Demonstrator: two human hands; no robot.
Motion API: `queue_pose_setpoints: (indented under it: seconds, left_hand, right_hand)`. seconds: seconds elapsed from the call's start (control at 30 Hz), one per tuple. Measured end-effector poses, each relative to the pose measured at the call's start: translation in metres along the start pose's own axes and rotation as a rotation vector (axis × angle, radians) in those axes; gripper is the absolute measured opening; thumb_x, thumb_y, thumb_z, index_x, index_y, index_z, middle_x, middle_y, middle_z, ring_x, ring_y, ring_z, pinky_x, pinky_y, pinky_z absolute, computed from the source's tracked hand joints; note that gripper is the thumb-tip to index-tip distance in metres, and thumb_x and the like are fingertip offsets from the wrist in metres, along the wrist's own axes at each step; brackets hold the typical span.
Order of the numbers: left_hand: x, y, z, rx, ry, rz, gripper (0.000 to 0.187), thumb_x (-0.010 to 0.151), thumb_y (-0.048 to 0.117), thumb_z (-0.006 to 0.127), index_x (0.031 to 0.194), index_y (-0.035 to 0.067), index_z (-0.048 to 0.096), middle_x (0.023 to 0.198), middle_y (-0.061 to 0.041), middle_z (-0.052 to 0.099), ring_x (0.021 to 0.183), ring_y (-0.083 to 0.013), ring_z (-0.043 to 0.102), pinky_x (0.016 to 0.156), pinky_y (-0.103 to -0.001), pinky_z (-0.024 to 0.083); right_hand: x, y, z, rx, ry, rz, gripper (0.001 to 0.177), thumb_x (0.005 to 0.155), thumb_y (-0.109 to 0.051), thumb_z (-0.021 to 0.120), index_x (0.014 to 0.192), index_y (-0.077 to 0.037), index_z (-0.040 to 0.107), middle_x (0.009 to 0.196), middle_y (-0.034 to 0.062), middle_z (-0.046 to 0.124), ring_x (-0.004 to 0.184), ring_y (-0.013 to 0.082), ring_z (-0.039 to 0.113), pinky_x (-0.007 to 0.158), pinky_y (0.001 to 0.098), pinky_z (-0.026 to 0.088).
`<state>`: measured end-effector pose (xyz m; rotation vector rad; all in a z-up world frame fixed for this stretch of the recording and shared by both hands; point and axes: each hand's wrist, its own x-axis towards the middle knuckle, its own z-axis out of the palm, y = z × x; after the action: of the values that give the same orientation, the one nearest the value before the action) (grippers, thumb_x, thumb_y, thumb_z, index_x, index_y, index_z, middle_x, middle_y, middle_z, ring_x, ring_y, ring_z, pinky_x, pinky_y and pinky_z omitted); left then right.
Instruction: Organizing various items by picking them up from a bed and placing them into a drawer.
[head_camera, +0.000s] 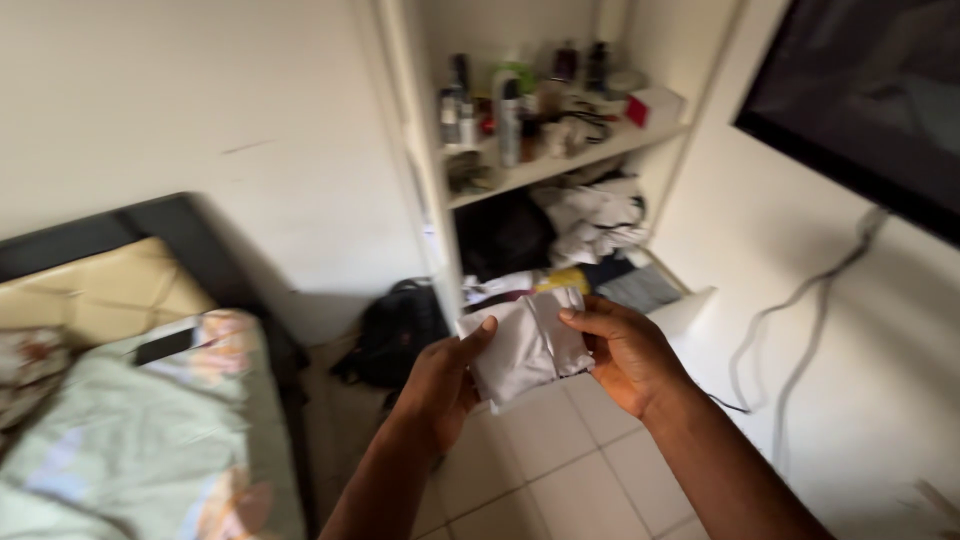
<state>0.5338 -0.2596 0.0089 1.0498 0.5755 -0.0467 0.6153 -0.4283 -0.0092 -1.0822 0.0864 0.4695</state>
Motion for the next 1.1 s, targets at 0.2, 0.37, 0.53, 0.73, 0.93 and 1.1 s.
queue_pose_setpoints:
  seconds: [0.2,0.37,0.53,0.73,0.93,1.1]
  left_hand:
    - [0.045,-0.029,0.08,-0.152,-0.168,-0.193,0.045,0.08,0.023,0.063,0.122,0.008,0.063,0.105,-0.007,0.069,0.086,-0.0191,0.063,0.075,-0.035,0.052]
    - [0.096,-0.051,0.131,-0.186,-0.094,-0.283,0.039,0.084,0.019,0.06,0.12,0.003,0.063,0.11,-0.011,0.069,0.09,-0.0219,0.063,0.076,-0.035,0.051]
    - [0.161,-0.057,0.176,-0.257,-0.16,-0.326,0.039,0.089,0.022,0.054,0.123,0.002,0.061,0.117,-0.012,0.068,0.1,-0.0228,0.063,0.078,-0.035,0.05]
    - [0.278,-0.049,0.228,-0.521,-0.272,-0.37,0.04,0.091,0.022,0.049,0.125,0.001,0.056,0.122,-0.017,0.063,0.106,-0.0263,0.06,0.091,-0.038,0.048]
    - [0.345,-0.005,0.272,-0.375,-0.366,-0.376,0.05,0.093,0.032,0.041,0.132,0.002,0.053,0.118,-0.017,0.064,0.101,-0.0294,0.06,0.079,-0.04,0.048]
    - [0.402,-0.009,0.279,-0.263,-0.212,-0.43,0.039,0.092,0.024,0.049,0.123,0.002,0.057,0.11,-0.017,0.066,0.089,-0.0289,0.061,0.064,-0.041,0.048]
  right_hand:
    - [0.007,-0.051,-0.053,-0.061,0.211,0.071,0.033,0.074,-0.003,0.065,0.106,-0.003,0.069,0.094,0.0103,0.069,0.083,0.0226,0.061,0.065,0.0331,0.044]
    - [0.051,-0.054,-0.122,0.017,0.305,0.047,0.024,0.071,-0.002,0.068,0.096,-0.002,0.07,0.084,0.0089,0.068,0.074,0.02,0.06,0.06,0.0295,0.043]
    - [0.102,-0.065,-0.166,0.225,0.29,-0.035,0.021,0.081,-0.009,0.064,0.101,-0.003,0.067,0.095,0.0111,0.069,0.082,0.0222,0.063,0.069,0.0307,0.047]
    - [0.182,-0.102,-0.179,0.243,0.325,0.02,0.05,0.081,-0.038,0.057,0.117,-0.004,0.057,0.099,0.0112,0.059,0.089,0.0284,0.054,0.079,0.0435,0.046]
    - [0.272,-0.127,-0.189,0.419,0.141,0.036,0.059,0.079,-0.05,0.057,0.121,-0.008,0.057,0.104,0.0123,0.064,0.093,0.0284,0.058,0.075,0.0467,0.046]
    - [0.343,-0.121,-0.218,0.425,0.266,0.016,0.037,0.083,-0.017,0.06,0.116,-0.001,0.061,0.098,0.0124,0.066,0.083,0.0239,0.06,0.072,0.0363,0.048]
